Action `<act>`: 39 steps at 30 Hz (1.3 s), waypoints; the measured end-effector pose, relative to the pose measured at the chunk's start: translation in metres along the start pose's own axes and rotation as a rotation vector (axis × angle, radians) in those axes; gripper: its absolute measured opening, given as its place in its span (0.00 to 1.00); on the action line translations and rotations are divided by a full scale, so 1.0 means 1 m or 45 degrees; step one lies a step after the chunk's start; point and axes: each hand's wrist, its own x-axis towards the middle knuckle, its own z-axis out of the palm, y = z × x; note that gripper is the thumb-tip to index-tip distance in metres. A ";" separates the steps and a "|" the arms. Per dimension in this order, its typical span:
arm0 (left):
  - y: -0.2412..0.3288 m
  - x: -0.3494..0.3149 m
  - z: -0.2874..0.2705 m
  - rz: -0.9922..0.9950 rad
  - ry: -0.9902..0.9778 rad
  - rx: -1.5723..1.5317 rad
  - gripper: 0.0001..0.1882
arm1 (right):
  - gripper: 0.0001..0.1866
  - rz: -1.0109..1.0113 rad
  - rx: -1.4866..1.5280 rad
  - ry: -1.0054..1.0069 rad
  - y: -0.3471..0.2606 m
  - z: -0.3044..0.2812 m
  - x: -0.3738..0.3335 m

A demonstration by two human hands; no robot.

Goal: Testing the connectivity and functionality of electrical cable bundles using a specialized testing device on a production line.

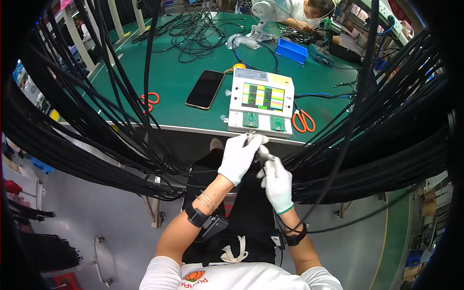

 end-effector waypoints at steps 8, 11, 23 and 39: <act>0.001 0.003 -0.014 -0.188 -0.055 -0.071 0.20 | 0.19 0.003 -0.199 0.120 0.034 0.002 0.015; 0.004 0.006 -0.013 -0.248 -0.023 0.000 0.21 | 0.17 0.036 0.148 0.061 0.020 -0.006 0.019; -0.003 0.017 -0.011 -0.419 -0.025 -0.567 0.22 | 0.09 0.117 0.321 0.200 -0.028 -0.008 0.046; -0.069 -0.032 -0.032 -0.151 -0.399 0.607 0.27 | 0.09 -0.208 -0.252 0.537 -0.025 -0.001 0.067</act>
